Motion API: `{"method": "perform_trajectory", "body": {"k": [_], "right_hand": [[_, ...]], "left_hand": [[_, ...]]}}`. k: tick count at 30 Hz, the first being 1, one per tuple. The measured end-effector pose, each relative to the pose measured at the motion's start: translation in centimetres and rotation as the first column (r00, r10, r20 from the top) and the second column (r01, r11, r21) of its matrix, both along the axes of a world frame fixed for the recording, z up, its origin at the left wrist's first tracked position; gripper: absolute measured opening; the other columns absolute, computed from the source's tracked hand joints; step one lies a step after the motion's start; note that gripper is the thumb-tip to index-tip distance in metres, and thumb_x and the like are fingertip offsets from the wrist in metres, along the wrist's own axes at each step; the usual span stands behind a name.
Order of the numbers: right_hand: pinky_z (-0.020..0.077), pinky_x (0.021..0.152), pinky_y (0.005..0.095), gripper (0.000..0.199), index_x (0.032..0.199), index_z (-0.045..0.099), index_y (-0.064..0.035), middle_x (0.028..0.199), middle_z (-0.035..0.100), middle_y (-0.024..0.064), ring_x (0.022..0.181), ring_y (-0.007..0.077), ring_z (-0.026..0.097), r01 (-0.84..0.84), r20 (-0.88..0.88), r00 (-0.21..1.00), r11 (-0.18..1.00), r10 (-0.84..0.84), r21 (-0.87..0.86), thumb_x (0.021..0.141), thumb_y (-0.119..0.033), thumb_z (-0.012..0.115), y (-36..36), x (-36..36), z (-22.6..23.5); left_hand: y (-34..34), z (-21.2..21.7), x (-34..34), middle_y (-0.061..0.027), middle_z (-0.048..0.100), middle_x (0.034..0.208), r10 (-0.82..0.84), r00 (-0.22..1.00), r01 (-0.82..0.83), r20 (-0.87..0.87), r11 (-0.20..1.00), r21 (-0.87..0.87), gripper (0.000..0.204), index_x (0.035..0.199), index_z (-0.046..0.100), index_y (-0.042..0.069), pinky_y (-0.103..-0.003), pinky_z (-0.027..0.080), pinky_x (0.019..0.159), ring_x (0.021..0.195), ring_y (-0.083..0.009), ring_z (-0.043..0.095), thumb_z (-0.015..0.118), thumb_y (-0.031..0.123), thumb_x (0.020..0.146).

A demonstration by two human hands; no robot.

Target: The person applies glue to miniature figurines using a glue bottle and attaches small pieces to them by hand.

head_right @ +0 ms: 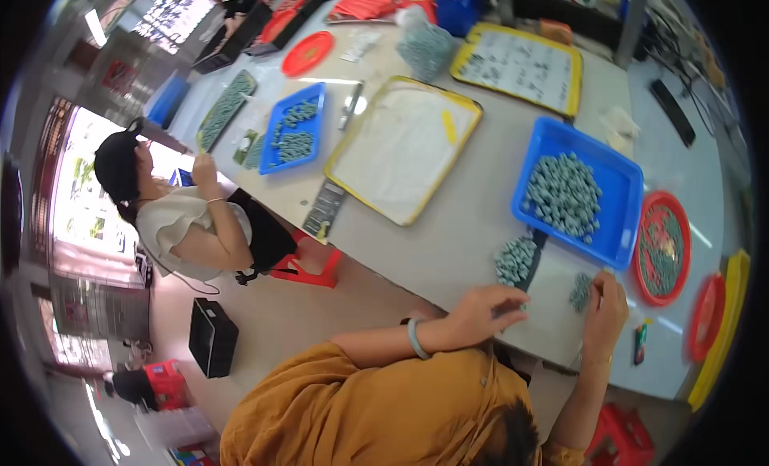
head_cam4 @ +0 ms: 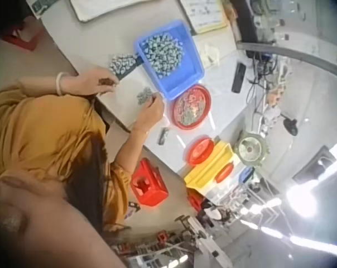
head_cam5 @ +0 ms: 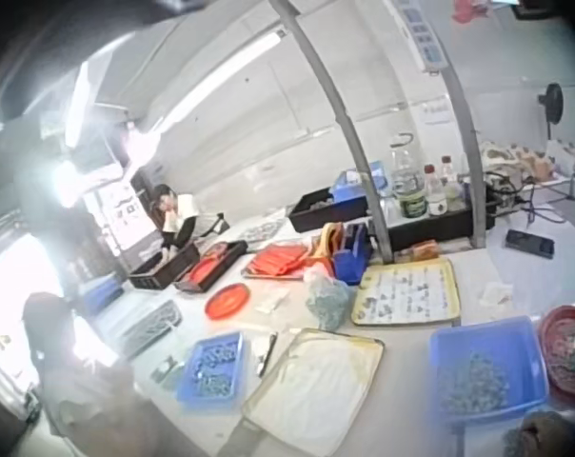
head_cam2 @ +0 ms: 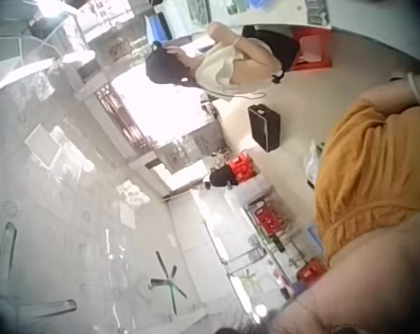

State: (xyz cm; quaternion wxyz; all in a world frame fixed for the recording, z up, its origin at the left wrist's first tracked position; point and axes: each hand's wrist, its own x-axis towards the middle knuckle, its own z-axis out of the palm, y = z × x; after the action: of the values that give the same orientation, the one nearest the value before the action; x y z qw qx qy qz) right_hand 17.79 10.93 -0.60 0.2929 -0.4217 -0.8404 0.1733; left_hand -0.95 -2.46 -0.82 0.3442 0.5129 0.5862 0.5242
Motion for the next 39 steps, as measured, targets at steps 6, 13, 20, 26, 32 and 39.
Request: {"method": "perform_trajectory", "body": {"k": [6,13,20,26,32,39], "right_hand": [[0.0416,0.064,0.0297,0.013,0.085,0.047,0.0008,0.076,0.051,0.0128,0.066,0.0244,0.050,0.030,-0.082,0.996,0.997,-0.036,-0.071,0.075,0.007,0.053,-2.2,-1.7,2.4],[0.0423,0.065,0.0344,0.016,0.082,0.048,-0.0009,0.076,0.051,0.0140,0.068,0.0300,0.052,-0.152,-0.083,0.987,0.961,0.136,-0.230,0.071,0.008,0.054,-6.4,-2.8,1.8],[0.0430,0.060,0.0325,0.016,0.083,0.046,-0.0002,0.070,0.051,0.0137,0.062,0.0267,0.054,-0.155,-0.050,0.988,0.934,0.146,-0.323,0.072,0.008,0.054,-6.0,-3.2,3.0],[0.0405,0.058,0.0361,0.015,0.081,0.046,-0.0009,0.070,0.049,0.0146,0.063,0.0316,0.051,-0.167,0.014,0.984,0.959,0.175,-0.230,0.071,0.008,0.052,-6.1,-3.9,3.3],[0.0384,0.057,0.0395,0.013,0.079,0.046,-0.0016,0.069,0.049,0.0147,0.065,0.0349,0.049,-0.158,0.069,0.982,0.965,0.175,-0.208,0.071,0.007,0.051,-6.2,-4.2,3.7],[0.0421,0.060,0.0311,0.016,0.081,0.045,0.0003,0.070,0.048,0.0150,0.062,0.0279,0.051,-0.125,0.008,0.991,0.938,0.134,-0.324,0.070,0.010,0.051,-5.8,-3.8,3.5]], "left_hand": [[0.1,0.6,-0.5,-0.0096,0.062,0.076,0.002,1.000,-0.003,0.018,0.999,0.054,0.022,0.096,0.060,0.003,-0.029,0.048,0.061,0.068,-0.0197,0.060,0.068,0.012,0.077],[0.4,0.7,-0.6,-0.0098,0.062,0.077,-0.018,1.000,0.018,0.007,0.998,0.053,0.023,0.097,0.060,0.003,-0.028,0.048,0.062,0.067,-0.0187,0.060,0.068,0.012,0.077],[0.4,0.4,-0.4,-0.0098,0.061,0.076,-0.019,0.998,0.017,0.052,0.999,0.042,0.023,0.097,0.060,0.003,-0.028,0.048,0.062,0.067,-0.0177,0.059,0.068,0.012,0.077],[0.2,0.2,-0.3,-0.0097,0.061,0.076,-0.016,0.999,0.013,0.042,0.998,0.060,0.023,0.097,0.059,0.003,-0.028,0.047,0.061,0.066,-0.0186,0.059,0.068,0.011,0.077],[0.2,0.3,-0.3,-0.0096,0.060,0.076,-0.022,0.999,0.019,0.037,0.998,0.064,0.023,0.097,0.059,0.002,-0.028,0.047,0.061,0.066,-0.0178,0.058,0.068,0.010,0.077],[0.3,0.0,-0.4,-0.0093,0.060,0.077,-0.024,0.999,0.022,0.035,0.997,0.075,0.023,0.097,0.060,0.002,-0.027,0.047,0.060,0.065,-0.0168,0.058,0.067,0.009,0.077]]}}
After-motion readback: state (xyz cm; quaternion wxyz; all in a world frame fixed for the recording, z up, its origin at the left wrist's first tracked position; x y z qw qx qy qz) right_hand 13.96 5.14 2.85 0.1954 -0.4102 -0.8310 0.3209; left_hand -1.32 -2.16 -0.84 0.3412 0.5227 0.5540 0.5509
